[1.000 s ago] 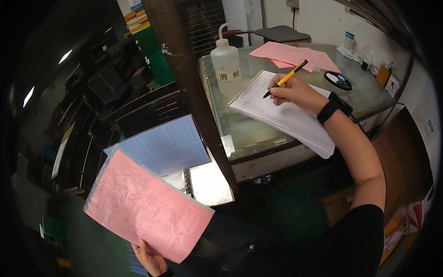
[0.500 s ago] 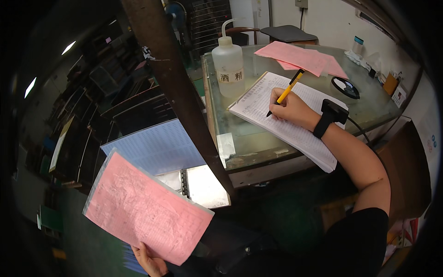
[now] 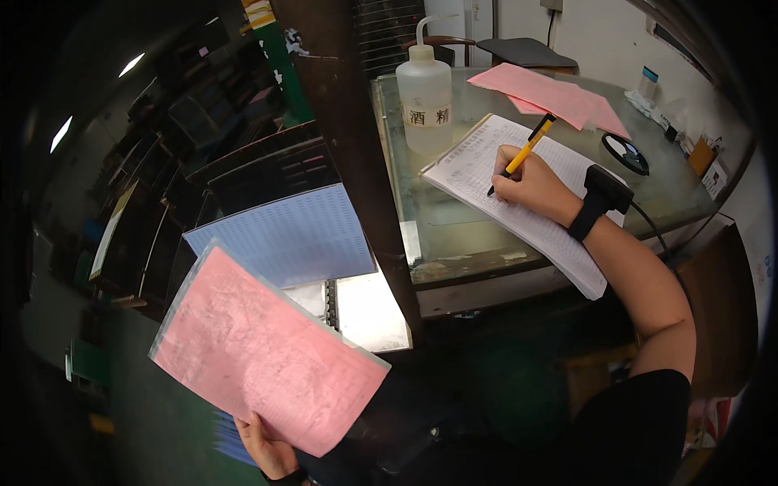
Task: Inspecting circuit boards from a rack and recording data on a log sheet.
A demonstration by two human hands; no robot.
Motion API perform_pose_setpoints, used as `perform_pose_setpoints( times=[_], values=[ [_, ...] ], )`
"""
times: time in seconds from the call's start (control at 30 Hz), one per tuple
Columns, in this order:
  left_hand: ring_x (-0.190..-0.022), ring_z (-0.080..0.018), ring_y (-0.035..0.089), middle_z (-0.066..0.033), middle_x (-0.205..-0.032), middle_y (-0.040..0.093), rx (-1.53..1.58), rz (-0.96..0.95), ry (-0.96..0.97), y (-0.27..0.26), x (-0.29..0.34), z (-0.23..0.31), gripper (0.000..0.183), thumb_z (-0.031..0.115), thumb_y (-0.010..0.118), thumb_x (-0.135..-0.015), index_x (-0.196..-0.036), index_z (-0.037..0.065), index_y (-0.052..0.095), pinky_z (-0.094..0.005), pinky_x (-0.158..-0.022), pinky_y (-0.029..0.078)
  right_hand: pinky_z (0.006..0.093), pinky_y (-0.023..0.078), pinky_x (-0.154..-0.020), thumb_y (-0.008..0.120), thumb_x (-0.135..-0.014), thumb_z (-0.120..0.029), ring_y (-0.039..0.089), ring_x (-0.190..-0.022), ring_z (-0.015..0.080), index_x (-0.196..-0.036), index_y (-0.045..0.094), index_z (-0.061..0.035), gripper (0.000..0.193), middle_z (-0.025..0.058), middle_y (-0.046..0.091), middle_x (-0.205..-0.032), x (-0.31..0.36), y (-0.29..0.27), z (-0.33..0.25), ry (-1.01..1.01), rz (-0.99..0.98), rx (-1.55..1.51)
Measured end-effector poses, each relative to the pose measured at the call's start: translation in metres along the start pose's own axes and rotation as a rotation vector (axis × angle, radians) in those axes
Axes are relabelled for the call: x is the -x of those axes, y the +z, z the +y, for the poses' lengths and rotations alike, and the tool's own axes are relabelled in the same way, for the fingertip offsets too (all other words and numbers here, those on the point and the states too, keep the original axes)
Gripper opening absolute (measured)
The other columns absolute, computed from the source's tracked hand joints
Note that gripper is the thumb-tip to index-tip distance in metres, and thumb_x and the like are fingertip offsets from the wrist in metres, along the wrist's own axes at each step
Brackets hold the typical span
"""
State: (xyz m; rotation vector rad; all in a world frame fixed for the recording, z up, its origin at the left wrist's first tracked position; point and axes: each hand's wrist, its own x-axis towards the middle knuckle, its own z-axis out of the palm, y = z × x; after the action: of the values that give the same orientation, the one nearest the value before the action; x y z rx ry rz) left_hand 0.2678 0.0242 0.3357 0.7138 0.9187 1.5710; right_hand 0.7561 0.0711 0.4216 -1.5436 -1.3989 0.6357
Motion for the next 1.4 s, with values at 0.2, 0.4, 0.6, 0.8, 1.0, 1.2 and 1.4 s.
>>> perform_pose_setpoints(
  times=[0.2, 0.4, 0.6, 0.8, 1.0, 1.2, 1.4],
  values=[
    [-0.112, -0.0203, 0.05, -0.0112, -0.122, 0.053, -0.03, -0.002, -0.01, -0.004, -0.002, -0.001, 0.038, 0.007, 0.057, -0.087, -0.123, 0.001, 0.047, -0.0331, -0.095, 0.04, 0.0186, 0.042, -0.051, 0.055, -0.079, -0.005, 0.052, -0.053, 0.006, -0.075, 0.045, -0.0051, 0.011, 0.0015, 0.052, -0.062, -0.002, -0.002, 0.001, 0.001, -0.019, 0.047],
    [-0.114, -0.0213, 0.048, -0.0119, -0.126, 0.05, -0.04, 0.011, 0.0, -0.002, -0.001, -0.004, 0.04, 0.006, 0.055, -0.087, -0.125, 0.0, 0.044, -0.0345, -0.098, 0.038, 0.0204, 0.041, -0.051, 0.055, -0.077, -0.004, 0.052, -0.054, 0.0069, -0.074, 0.044, -0.0049, 0.011, 0.0018, 0.052, -0.062, -0.001, -0.001, -0.004, 0.026, -0.011, -0.004],
    [-0.116, -0.022, 0.047, -0.0128, -0.128, 0.048, -0.032, 0.014, -0.022, -0.006, 0.0, -0.006, 0.043, 0.003, 0.054, -0.087, -0.128, 0.0, 0.041, -0.0351, -0.099, 0.037, 0.0205, 0.042, -0.052, 0.055, -0.077, -0.004, 0.053, -0.055, 0.0072, -0.074, 0.044, -0.005, 0.012, 0.002, 0.052, -0.063, 0.001, 0.0, -0.006, 0.012, 0.017, -0.023],
    [-0.116, -0.0218, 0.047, -0.0128, -0.128, 0.048, -0.016, 0.013, -0.038, -0.006, -0.001, -0.007, 0.042, 0.002, 0.053, -0.087, -0.127, 0.0, 0.043, -0.0348, -0.099, 0.037, 0.0206, 0.042, -0.052, 0.057, -0.076, -0.005, 0.053, -0.056, 0.0068, -0.074, 0.044, -0.0048, 0.013, 0.002, 0.053, -0.063, 0.0, -0.002, 0.001, -0.007, 0.008, 0.017],
    [-0.114, -0.0212, 0.048, -0.0125, -0.126, 0.049, -0.049, 0.015, 0.018, -0.012, -0.005, -0.016, 0.04, 0.004, 0.052, -0.088, -0.127, -0.001, 0.042, -0.0331, -0.099, 0.035, 0.0206, 0.041, -0.05, 0.055, -0.077, -0.005, 0.052, -0.054, 0.0064, -0.075, 0.044, -0.0048, 0.011, 0.0014, 0.052, -0.061, 0.001, -0.005, -0.002, 0.005, 0.042, 0.037],
    [-0.111, -0.0212, 0.049, -0.0136, -0.12, 0.053, -0.042, 0.058, 0.065, -0.022, -0.001, -0.004, 0.035, 0.005, 0.052, -0.087, -0.12, -0.003, 0.044, -0.0344, -0.099, 0.033, 0.0191, 0.037, -0.046, 0.051, -0.081, -0.008, 0.048, -0.052, 0.005, -0.077, 0.043, -0.0076, 0.009, -0.0004, 0.049, -0.061, -0.008, 0.012, -0.008, -0.017, 0.03, 0.04],
    [-0.111, -0.0182, 0.05, -0.011, -0.121, 0.054, 0.074, -0.017, -0.038, -0.018, -0.013, -0.023, 0.036, 0.007, 0.052, -0.089, -0.123, -0.001, 0.044, -0.0314, -0.098, 0.035, 0.0156, 0.033, -0.041, 0.049, -0.084, -0.009, 0.044, -0.046, 0.0021, -0.076, 0.042, -0.0087, 0.01, -0.0028, 0.045, -0.059, -0.003, -0.023, 0.038, -0.017, 0.139, 0.136]
  ],
)
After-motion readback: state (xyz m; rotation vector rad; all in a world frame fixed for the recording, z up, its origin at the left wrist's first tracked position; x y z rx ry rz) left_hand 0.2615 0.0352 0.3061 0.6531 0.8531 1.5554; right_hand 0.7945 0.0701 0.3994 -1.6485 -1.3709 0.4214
